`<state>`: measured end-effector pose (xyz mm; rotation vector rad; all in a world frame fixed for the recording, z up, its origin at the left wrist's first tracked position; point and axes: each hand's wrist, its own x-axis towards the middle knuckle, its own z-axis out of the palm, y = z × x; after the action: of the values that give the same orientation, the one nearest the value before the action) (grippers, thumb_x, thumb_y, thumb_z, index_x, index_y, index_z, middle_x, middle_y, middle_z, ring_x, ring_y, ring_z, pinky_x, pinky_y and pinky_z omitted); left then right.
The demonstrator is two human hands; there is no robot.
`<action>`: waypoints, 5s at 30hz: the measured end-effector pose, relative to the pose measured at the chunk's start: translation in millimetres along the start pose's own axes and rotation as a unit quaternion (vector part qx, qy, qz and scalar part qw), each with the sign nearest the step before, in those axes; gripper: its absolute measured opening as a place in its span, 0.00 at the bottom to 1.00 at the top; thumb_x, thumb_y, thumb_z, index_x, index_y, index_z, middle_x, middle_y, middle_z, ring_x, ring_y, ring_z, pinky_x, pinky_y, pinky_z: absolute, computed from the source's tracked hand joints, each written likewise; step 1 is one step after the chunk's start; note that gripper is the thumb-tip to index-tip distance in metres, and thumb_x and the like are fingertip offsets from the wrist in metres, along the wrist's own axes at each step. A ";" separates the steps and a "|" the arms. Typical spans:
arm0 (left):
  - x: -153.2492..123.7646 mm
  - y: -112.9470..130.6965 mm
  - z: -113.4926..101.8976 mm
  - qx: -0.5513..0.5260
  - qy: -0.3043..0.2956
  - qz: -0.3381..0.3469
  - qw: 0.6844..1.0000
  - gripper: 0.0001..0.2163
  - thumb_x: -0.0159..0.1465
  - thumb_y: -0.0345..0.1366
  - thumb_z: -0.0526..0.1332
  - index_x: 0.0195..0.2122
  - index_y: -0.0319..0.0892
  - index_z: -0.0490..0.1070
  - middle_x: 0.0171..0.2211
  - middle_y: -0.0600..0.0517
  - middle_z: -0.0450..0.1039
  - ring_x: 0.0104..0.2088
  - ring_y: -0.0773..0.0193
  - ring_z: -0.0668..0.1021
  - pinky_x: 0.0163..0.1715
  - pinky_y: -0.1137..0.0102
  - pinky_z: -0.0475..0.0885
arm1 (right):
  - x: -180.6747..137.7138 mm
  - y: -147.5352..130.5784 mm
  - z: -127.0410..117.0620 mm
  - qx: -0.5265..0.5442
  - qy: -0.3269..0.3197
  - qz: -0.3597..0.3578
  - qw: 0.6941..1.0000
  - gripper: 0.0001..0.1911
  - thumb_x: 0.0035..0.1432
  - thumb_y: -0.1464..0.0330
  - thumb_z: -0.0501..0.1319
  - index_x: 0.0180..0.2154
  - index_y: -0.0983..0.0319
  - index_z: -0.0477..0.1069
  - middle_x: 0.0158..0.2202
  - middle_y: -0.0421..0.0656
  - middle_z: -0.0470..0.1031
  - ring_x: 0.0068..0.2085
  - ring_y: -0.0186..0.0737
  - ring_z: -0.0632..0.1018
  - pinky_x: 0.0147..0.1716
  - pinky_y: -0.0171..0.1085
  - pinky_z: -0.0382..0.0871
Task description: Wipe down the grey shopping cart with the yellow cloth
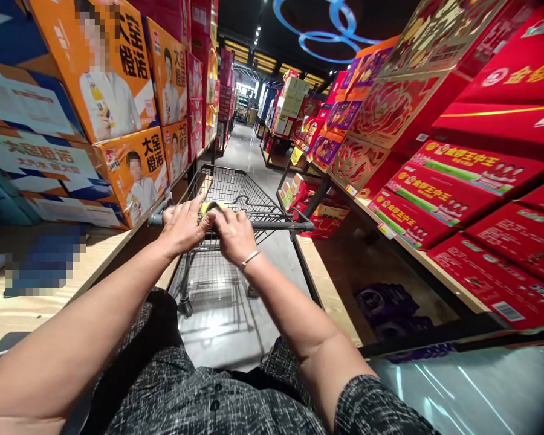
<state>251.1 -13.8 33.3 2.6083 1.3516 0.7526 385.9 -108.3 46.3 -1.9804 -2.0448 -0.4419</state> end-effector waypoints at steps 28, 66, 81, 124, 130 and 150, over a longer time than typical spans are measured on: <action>27.4 -30.4 15.0 0.039 0.026 0.007 0.999 0.30 0.67 0.60 0.46 0.61 0.48 0.67 0.66 0.47 0.56 0.64 0.44 0.56 0.63 0.50 0.46 | -8.2 161.6 -27.8 -0.149 -0.239 0.145 0.949 0.21 0.51 0.64 0.63 0.49 0.56 0.70 0.47 0.48 0.76 0.45 0.47 0.76 0.35 0.37 0.64; -1.5 7.3 -4.4 -0.074 -0.135 0.279 0.948 0.16 0.63 0.51 0.57 0.29 0.47 0.78 0.32 0.54 0.78 0.46 0.58 0.74 0.63 0.55 0.44 | -46.2 173.0 58.3 0.096 -0.100 -0.005 0.990 0.23 0.63 0.68 0.56 0.60 0.58 0.67 0.60 0.47 0.67 0.58 0.46 0.66 0.57 0.45 0.62; -14.8 25.0 -28.9 0.071 -0.082 0.187 0.976 0.25 0.61 0.29 0.60 0.61 0.44 0.63 0.52 0.44 0.71 0.53 0.50 0.72 0.51 0.60 0.64 | -25.5 89.5 36.8 0.032 -0.151 -0.004 0.988 0.20 0.64 0.69 0.56 0.57 0.55 0.67 0.51 0.45 0.72 0.48 0.45 0.68 0.48 0.40 0.63; 61.1 -59.8 43.4 0.148 0.066 0.027 0.986 0.12 0.62 0.37 0.60 0.43 0.41 0.79 0.39 0.45 0.78 0.44 0.49 0.72 0.51 0.53 0.59 | 131.1 107.1 193.2 0.145 0.087 -0.238 0.956 0.27 0.61 0.72 0.56 0.61 0.53 0.62 0.61 0.49 0.60 0.61 0.50 0.63 0.61 0.54 0.59; 75.5 -82.1 52.4 0.104 0.088 0.055 0.989 0.16 0.55 0.31 0.61 0.44 0.45 0.80 0.40 0.49 0.79 0.44 0.51 0.72 0.54 0.51 0.57 | 97.1 131.1 256.7 0.142 0.030 -0.303 0.942 0.22 0.59 0.73 0.57 0.55 0.53 0.70 0.57 0.47 0.66 0.58 0.49 0.66 0.57 0.53 0.66; 109.1 -105.7 57.8 0.066 0.063 0.058 0.994 0.24 0.52 0.30 0.58 0.50 0.53 0.78 0.44 0.53 0.79 0.47 0.48 0.71 0.56 0.45 0.55 | 198.2 157.8 216.5 0.182 0.150 -0.113 0.965 0.18 0.66 0.71 0.51 0.54 0.54 0.70 0.59 0.47 0.62 0.61 0.49 0.60 0.60 0.53 0.59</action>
<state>253.0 143.1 -9.1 2.8073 1.3341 0.8855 541.5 162.6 -69.7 -1.3862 -1.9912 -0.3532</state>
